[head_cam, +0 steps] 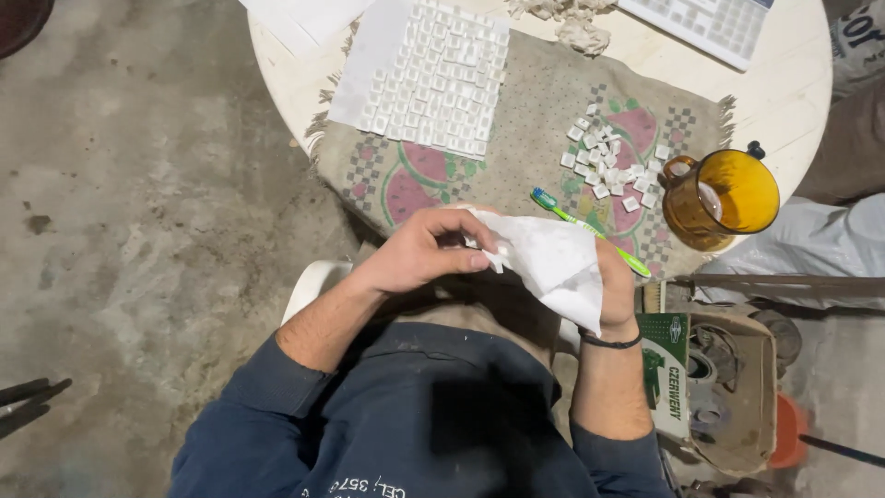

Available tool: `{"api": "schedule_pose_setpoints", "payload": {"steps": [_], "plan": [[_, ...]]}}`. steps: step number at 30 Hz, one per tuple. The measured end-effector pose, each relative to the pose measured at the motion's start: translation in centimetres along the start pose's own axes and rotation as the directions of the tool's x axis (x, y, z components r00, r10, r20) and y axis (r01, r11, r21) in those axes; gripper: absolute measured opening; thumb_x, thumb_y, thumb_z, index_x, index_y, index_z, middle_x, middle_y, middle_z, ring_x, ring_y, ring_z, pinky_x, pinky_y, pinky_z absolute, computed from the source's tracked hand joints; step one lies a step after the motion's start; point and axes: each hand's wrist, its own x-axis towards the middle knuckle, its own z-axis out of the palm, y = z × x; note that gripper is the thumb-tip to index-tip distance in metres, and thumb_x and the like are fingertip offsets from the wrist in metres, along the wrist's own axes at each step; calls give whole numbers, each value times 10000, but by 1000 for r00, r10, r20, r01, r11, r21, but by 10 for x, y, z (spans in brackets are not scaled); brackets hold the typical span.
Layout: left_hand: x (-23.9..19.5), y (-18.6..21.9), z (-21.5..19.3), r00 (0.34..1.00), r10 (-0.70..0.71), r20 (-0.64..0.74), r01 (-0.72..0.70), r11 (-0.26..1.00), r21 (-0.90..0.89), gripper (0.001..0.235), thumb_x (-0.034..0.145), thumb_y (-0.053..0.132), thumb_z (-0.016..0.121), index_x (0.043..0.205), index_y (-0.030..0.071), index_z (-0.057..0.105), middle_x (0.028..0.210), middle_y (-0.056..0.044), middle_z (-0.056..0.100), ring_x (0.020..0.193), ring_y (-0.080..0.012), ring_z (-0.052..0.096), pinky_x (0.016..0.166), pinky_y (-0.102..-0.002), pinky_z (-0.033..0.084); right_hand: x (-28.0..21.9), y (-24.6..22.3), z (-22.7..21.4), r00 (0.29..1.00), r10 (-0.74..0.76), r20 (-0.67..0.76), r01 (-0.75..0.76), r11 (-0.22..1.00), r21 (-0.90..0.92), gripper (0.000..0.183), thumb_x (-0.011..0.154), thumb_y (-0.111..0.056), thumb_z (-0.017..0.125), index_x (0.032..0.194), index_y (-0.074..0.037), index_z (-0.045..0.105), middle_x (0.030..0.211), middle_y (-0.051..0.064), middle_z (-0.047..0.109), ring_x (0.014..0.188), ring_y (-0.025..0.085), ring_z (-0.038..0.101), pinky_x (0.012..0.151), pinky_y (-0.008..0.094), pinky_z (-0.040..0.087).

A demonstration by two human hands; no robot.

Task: Cleaning individual keyboard keys using a toothbrush and a paper towel.

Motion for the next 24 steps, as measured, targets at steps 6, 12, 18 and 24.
{"api": "schedule_pose_setpoints", "payload": {"steps": [6,12,18,24], "plan": [[6,-3,8,984,44,-175,-51,998,-36,135,932,68,755,1048,21,704,1107,3,699,942,-63,632,834,-239,523,-5,-3,-23,971,236,-41,-237,920,-312,241,969,-113,644,1092,76,729,969,76,733,863,145,651,764,289,514],[8,-10,15,927,111,-358,-21,969,245,160,958,92,762,1091,20,711,937,-14,707,792,-43,570,693,-212,462,7,-74,19,969,221,-114,-247,814,-526,336,886,-121,706,1181,37,685,970,74,709,872,136,612,788,290,502],[12,8,34,950,180,-255,-111,958,265,254,957,72,742,1198,20,684,1050,-12,726,910,-29,629,758,-210,518,3,-41,46,985,-171,-36,127,844,-520,322,934,-114,716,1221,26,677,1254,170,702,1192,273,674,1055,372,513],[21,-6,52,934,163,-319,-141,986,94,355,945,59,710,1287,54,615,1039,-5,713,932,-44,655,806,-223,561,3,-14,58,869,-495,-28,343,641,-687,263,945,-78,758,1184,16,703,1173,201,716,1063,331,728,930,392,579]]}}
